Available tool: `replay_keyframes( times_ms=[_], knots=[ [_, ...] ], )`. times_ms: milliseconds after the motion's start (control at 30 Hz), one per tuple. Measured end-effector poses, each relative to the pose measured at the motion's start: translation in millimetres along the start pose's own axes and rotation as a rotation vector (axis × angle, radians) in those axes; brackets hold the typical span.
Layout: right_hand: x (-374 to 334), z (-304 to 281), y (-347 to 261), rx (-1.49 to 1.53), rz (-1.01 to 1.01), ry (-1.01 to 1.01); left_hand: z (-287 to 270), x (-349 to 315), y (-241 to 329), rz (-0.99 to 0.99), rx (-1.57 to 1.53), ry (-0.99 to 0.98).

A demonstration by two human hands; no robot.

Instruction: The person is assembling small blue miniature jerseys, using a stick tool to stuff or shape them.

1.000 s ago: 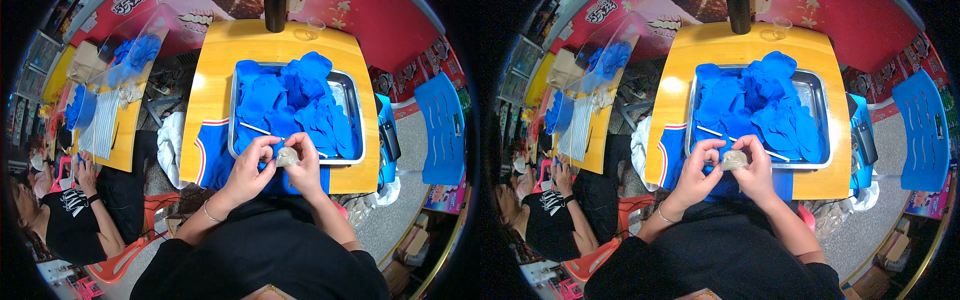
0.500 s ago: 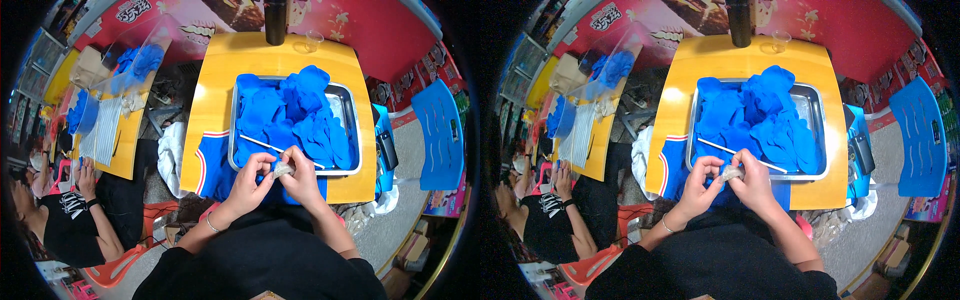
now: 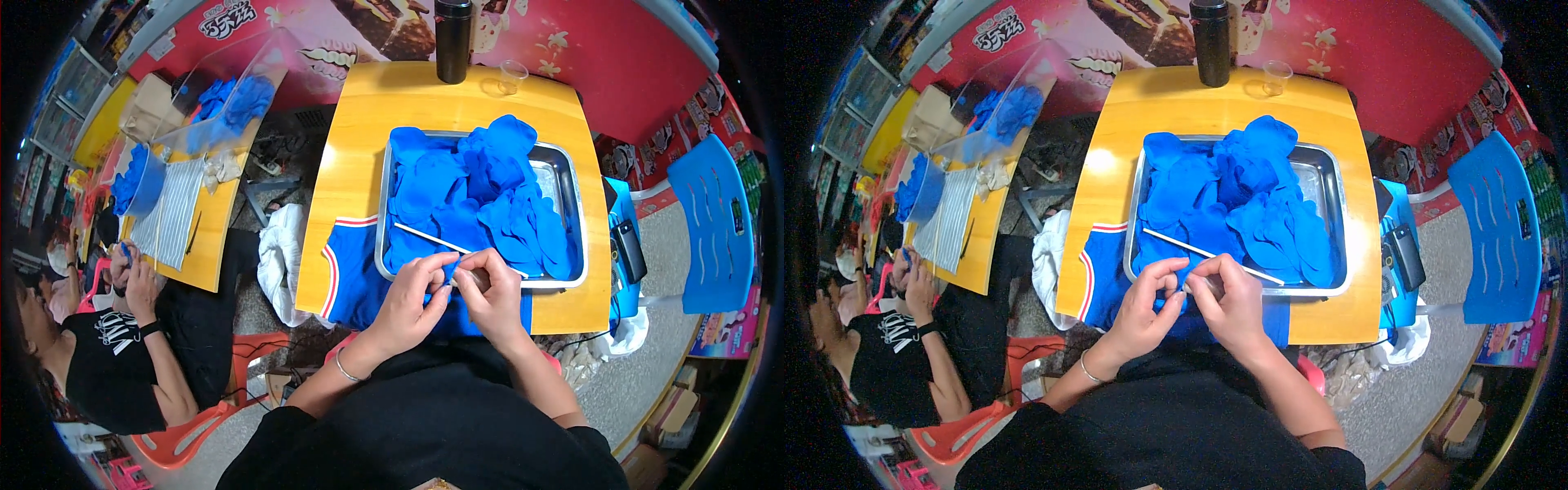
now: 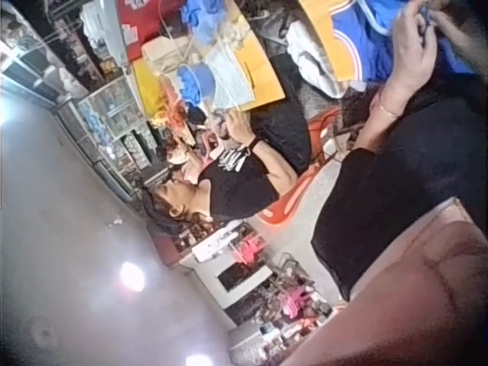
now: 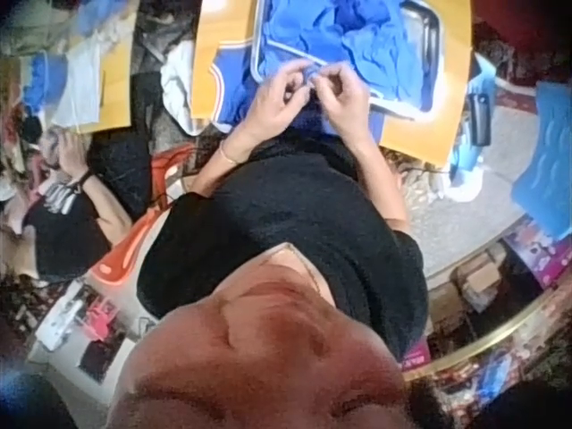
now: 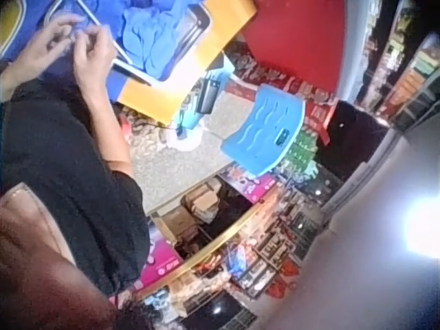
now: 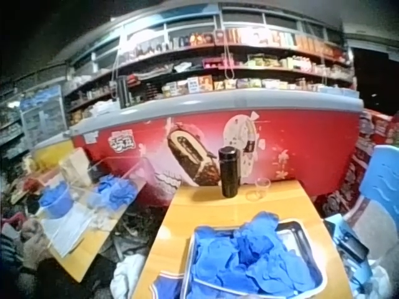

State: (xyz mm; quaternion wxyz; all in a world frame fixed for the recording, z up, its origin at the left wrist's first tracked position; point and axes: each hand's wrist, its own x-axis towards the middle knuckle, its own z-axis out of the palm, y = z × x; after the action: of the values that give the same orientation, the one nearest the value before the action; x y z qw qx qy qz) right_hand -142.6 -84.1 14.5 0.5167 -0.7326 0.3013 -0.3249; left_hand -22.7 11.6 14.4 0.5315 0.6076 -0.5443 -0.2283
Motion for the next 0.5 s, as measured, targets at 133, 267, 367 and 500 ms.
replay_keyframes(
  times_ms=[133,267,367,500],
  knots=[
    [0,3,4,-0.049,-0.066,0.051,2,-2,0,-0.03,-0.075,0.003],
    [3,-10,-3,0.116,0.106,-0.248,-2,-2,3,-0.072,-0.116,0.049],
    [3,-9,6,0.151,-0.002,-0.226,-2,1,5,-0.047,-0.068,0.043],
    [2,-3,4,0.07,0.01,-0.086,1,-1,3,-0.037,0.065,0.037]
  ],
)
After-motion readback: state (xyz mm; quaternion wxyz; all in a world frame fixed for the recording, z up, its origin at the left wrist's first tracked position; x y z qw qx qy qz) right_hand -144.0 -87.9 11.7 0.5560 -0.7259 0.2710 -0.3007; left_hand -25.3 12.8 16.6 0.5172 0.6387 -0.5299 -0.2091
